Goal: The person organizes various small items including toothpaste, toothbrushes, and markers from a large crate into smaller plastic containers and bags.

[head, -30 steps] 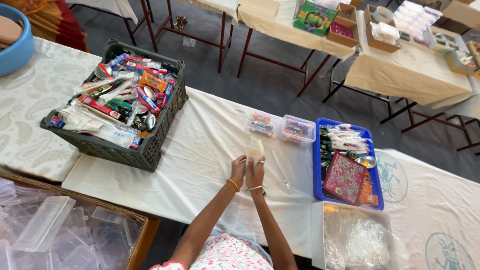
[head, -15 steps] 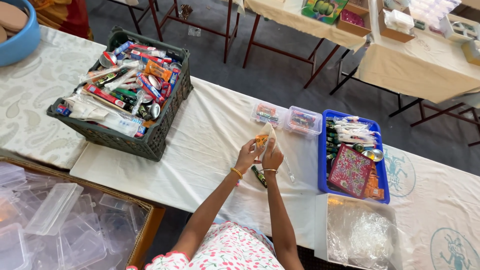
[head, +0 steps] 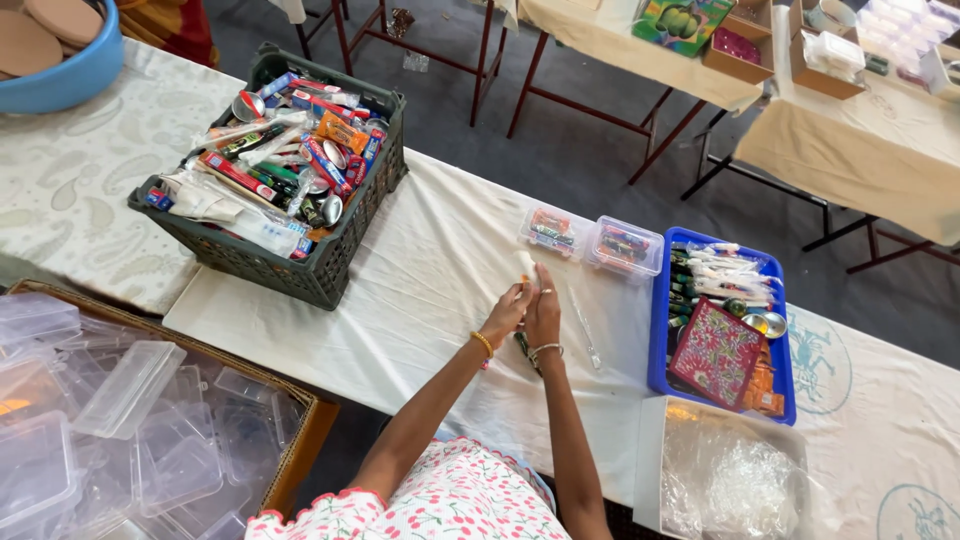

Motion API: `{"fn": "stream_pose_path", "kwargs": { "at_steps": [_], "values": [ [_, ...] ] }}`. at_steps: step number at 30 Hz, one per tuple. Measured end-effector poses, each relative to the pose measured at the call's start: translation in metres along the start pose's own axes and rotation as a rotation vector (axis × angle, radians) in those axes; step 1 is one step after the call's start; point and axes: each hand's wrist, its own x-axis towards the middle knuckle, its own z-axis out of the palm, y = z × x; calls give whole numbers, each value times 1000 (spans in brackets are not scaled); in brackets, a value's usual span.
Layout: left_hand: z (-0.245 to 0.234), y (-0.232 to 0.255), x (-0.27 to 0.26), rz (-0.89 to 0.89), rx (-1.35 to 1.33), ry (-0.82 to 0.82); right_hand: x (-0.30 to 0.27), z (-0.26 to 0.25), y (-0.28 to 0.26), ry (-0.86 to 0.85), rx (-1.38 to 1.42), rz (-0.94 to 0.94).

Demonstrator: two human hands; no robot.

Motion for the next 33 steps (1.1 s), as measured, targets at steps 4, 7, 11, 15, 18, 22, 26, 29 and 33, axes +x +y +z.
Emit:
{"fn": "stream_pose_path", "kwargs": {
  "at_steps": [4, 7, 11, 15, 18, 22, 26, 29, 33],
  "values": [
    [-13, 4, 2, 32, -41, -143, 2, 2, 40, 15, -135, -26],
    [-21, 2, 2, 71, 131, -214, 3, -2, 61, 131, -54, 309],
    [-19, 7, 15, 106, -122, -209, -6, -3, 48, 422, 197, 333],
    [-13, -25, 50, 69, -99, -141, -12, 0, -59, 367, -812, -433],
    [-2, -14, 27, 111, -137, -187, 7, -8, -72, 422, -695, -378],
    [4, 4, 1, 29, -44, -184, 9, 0, 3, 294, -172, 33],
    [3, 10, -1, 91, -24, -254, 3, 15, 113, 317, 279, 412],
    [3, 12, 1, 65, -64, -173, -7, 38, 144, 400, 619, 393],
    [-1, -30, 42, 288, -159, -28, -21, 33, 27, 320, 256, 243]
  ]
}}
